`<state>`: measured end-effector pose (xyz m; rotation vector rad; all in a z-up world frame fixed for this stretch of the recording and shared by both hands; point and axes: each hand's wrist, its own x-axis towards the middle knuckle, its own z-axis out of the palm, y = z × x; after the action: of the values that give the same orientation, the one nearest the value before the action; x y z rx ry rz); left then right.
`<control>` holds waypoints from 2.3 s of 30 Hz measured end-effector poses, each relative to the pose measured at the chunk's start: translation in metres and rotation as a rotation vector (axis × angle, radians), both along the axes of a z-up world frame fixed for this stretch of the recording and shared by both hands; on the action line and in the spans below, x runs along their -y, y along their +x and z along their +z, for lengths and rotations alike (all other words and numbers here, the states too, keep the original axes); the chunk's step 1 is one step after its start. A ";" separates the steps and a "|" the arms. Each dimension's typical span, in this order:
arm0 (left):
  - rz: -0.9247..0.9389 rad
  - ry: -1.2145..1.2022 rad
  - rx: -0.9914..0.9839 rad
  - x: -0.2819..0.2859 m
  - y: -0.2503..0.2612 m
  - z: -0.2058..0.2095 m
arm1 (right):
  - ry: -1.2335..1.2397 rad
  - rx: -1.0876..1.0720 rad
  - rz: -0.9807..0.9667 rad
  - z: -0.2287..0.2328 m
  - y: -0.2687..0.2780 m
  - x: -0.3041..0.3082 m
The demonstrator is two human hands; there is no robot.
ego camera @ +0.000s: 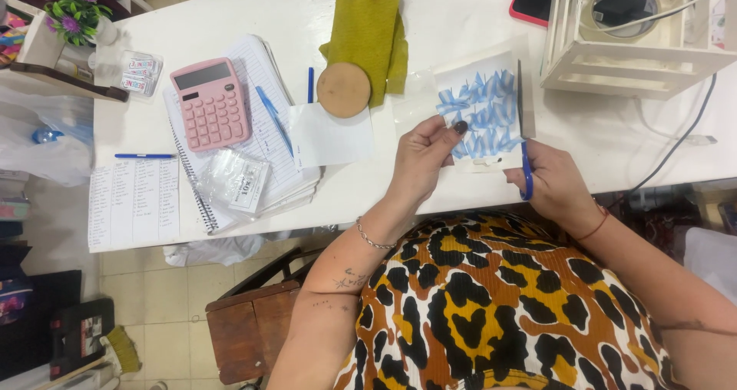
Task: Cutting out decorative blue items from a sheet and placing them into small clear plastic bags.
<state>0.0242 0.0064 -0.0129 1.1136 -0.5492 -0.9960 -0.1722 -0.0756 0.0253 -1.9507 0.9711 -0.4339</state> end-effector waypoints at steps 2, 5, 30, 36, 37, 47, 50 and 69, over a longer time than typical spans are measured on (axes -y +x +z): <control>0.001 0.005 -0.001 -0.002 0.000 0.005 | -0.001 0.008 0.001 -0.006 0.000 0.004; 0.010 0.010 -0.012 -0.004 -0.002 0.014 | 0.012 0.027 -0.017 -0.012 0.003 0.001; -0.136 0.067 -0.032 -0.012 0.026 -0.032 | 0.132 0.073 -0.081 -0.054 0.016 0.020; -0.398 0.160 0.186 -0.021 0.086 0.010 | 0.260 -0.118 0.238 -0.030 -0.030 0.062; -0.395 0.159 0.185 -0.022 0.092 0.011 | 0.259 -0.120 0.241 -0.014 -0.027 0.057; -0.554 0.261 0.420 -0.016 0.101 0.030 | 0.050 -0.723 0.359 0.035 -0.009 0.040; -0.581 0.256 0.451 -0.013 0.099 0.036 | 0.012 -0.750 0.347 0.038 -0.008 0.041; -0.576 0.292 0.388 -0.005 0.093 0.030 | 0.011 -0.608 0.220 0.022 -0.023 0.042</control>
<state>0.1176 0.0109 0.0170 1.4625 -1.1058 -1.3949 -0.1956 -0.1179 0.0476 -2.1956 1.1001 0.3122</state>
